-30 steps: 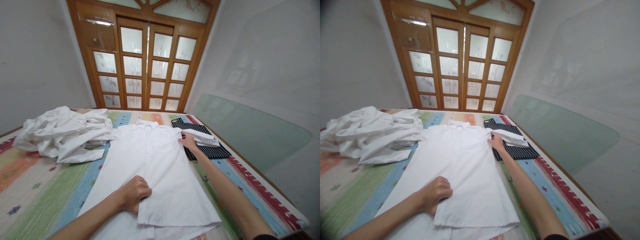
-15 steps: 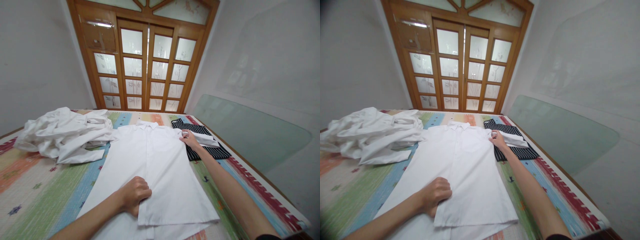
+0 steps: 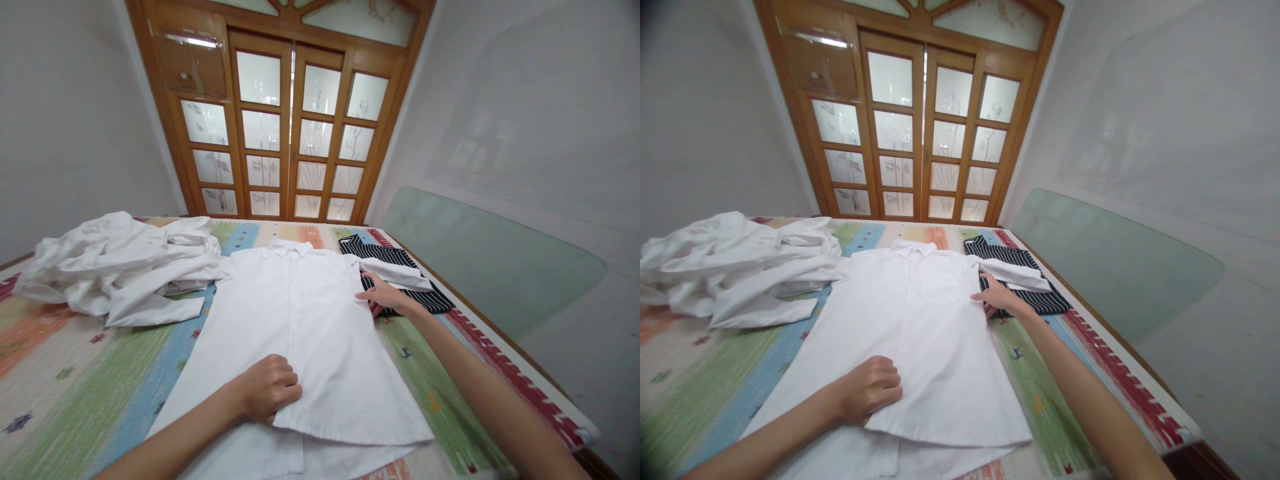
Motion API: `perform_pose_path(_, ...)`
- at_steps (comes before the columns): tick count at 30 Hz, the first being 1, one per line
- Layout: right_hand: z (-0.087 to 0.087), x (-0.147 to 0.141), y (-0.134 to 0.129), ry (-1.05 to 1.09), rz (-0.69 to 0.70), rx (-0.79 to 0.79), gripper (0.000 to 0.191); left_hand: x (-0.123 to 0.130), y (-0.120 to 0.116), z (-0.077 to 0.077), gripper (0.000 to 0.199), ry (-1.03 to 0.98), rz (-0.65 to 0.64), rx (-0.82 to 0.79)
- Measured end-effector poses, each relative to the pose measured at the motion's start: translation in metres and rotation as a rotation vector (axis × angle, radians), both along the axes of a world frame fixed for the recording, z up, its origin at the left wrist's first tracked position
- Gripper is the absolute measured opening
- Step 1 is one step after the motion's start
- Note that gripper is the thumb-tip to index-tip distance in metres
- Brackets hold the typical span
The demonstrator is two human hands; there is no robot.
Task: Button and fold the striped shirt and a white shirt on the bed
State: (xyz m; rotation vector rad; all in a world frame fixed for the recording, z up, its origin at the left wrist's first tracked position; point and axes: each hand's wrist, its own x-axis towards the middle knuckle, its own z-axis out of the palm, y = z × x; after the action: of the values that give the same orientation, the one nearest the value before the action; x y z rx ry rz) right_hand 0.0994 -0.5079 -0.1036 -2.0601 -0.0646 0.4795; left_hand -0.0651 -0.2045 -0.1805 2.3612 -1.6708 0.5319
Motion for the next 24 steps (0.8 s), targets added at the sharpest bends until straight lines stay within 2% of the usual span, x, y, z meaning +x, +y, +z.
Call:
perform_pose_path(4,-0.003,-0.032,-0.009,0.029,0.086,-0.011,0.089,-0.002,-0.001,0.002,0.029,-0.022,0.001,-0.001)
perform_pose_path(8,-0.018,-0.060,-0.020,0.005,0.127,-0.048,0.086,-0.004,-0.003,0.011,0.031,-0.035,0.001,-0.022)
perform_pose_path(11,-0.032,-0.076,-0.031,-0.116,0.147,-0.060,0.076,-0.006,-0.006,0.021,0.033,-0.044,-0.014,-0.081)
perform_pose_path(14,-0.042,-0.086,-0.043,-0.229,0.079,-0.035,0.064,-0.009,-0.010,0.025,0.033,-0.070,-0.046,-0.158)
perform_pose_path(17,-0.046,-0.093,-0.052,-0.223,-0.018,-0.052,0.058,-0.011,-0.014,0.025,0.030,-0.066,-0.068,-0.142)
perform_pose_path(19,-0.046,-0.100,-0.056,-0.159,-0.026,-0.104,0.057,-0.013,-0.016,0.024,0.027,-0.059,-0.090,-0.111)
perform_pose_path(21,-0.044,-0.108,-0.058,-0.106,0.030,-0.198,0.052,-0.014,-0.018,0.024,0.024,-0.049,-0.107,-0.085)
perform_pose_path(24,-0.041,-0.121,-0.058,-0.176,0.130,-0.363,0.039,-0.015,-0.021,0.024,0.020,-0.031,-0.131,-0.075)
